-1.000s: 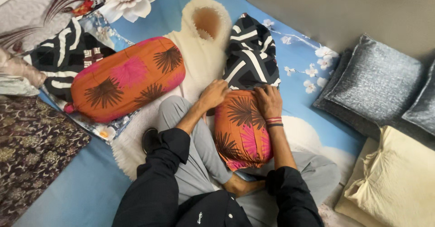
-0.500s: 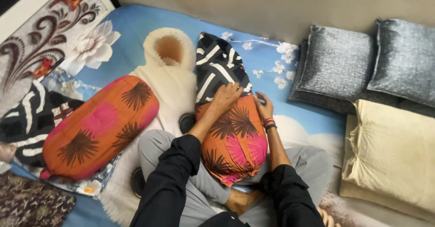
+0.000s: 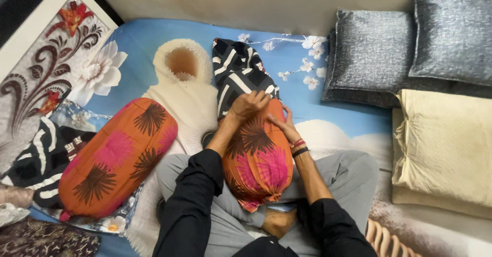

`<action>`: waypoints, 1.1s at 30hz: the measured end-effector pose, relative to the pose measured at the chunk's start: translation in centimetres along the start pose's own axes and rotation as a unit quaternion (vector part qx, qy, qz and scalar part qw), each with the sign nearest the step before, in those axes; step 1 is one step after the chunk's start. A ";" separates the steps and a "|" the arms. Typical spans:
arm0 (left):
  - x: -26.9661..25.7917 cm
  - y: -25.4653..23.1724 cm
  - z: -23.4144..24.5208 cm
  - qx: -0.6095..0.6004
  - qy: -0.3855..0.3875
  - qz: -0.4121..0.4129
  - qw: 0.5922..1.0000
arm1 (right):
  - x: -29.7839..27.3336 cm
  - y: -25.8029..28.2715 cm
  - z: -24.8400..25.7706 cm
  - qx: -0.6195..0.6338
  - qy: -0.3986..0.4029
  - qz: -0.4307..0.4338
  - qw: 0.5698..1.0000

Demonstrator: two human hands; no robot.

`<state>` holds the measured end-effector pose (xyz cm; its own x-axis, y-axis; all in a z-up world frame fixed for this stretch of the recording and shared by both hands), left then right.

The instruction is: The person sits on a bed and stuffs a cylindrical pillow into a black and white patterned pillowcase. They pull the case over the pillow, adjust the fabric, and tie the drawstring to secure it.

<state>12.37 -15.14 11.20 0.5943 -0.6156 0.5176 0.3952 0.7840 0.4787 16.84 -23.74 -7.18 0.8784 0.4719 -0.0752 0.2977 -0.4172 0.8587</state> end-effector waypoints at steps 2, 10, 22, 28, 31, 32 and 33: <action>0.2 -0.7 0.1 0.002 -0.032 -0.003 0.999 | 0.8 -1.4 1.0 -0.089 -0.043 -0.023 0.995; 1.6 -6.5 3.1 -0.111 -0.026 0.046 0.992 | 2.8 -0.9 -0.9 -0.425 -0.198 0.244 0.849; -3.6 6.3 5.5 -0.180 0.048 0.239 0.953 | -4.1 9.4 -8.6 -0.384 -0.157 0.123 0.901; -3.6 8.2 3.6 -0.117 0.145 0.218 0.958 | -4.2 9.8 -10.4 -0.435 -0.145 0.076 0.885; -3.6 8.7 3.5 -0.145 0.110 0.208 0.961 | -4.0 9.9 -11.0 -0.449 -0.150 0.088 0.876; -3.8 8.9 3.5 -0.160 0.090 0.207 0.961 | -3.7 9.7 -11.0 -0.454 -0.152 0.095 0.873; -4.1 9.3 3.4 -0.173 0.070 0.216 0.958 | -3.6 9.5 -10.9 -0.461 -0.153 0.100 0.868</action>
<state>11.25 -5.60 15.98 0.8336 -0.2294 0.5024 0.2850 0.9579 -0.0355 12.43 -20.92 6.83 0.9783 0.1740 0.1127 -0.1747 0.3988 0.9002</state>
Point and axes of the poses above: each hand's wrist, its own x-axis towards the middle knuckle, its own z-axis out of the back of the hand, y = z × x, the point moved 10 cm from there along x, towards the middle knuckle, and after that the axes turned 2 degrees about x, right-handed, at the moved point
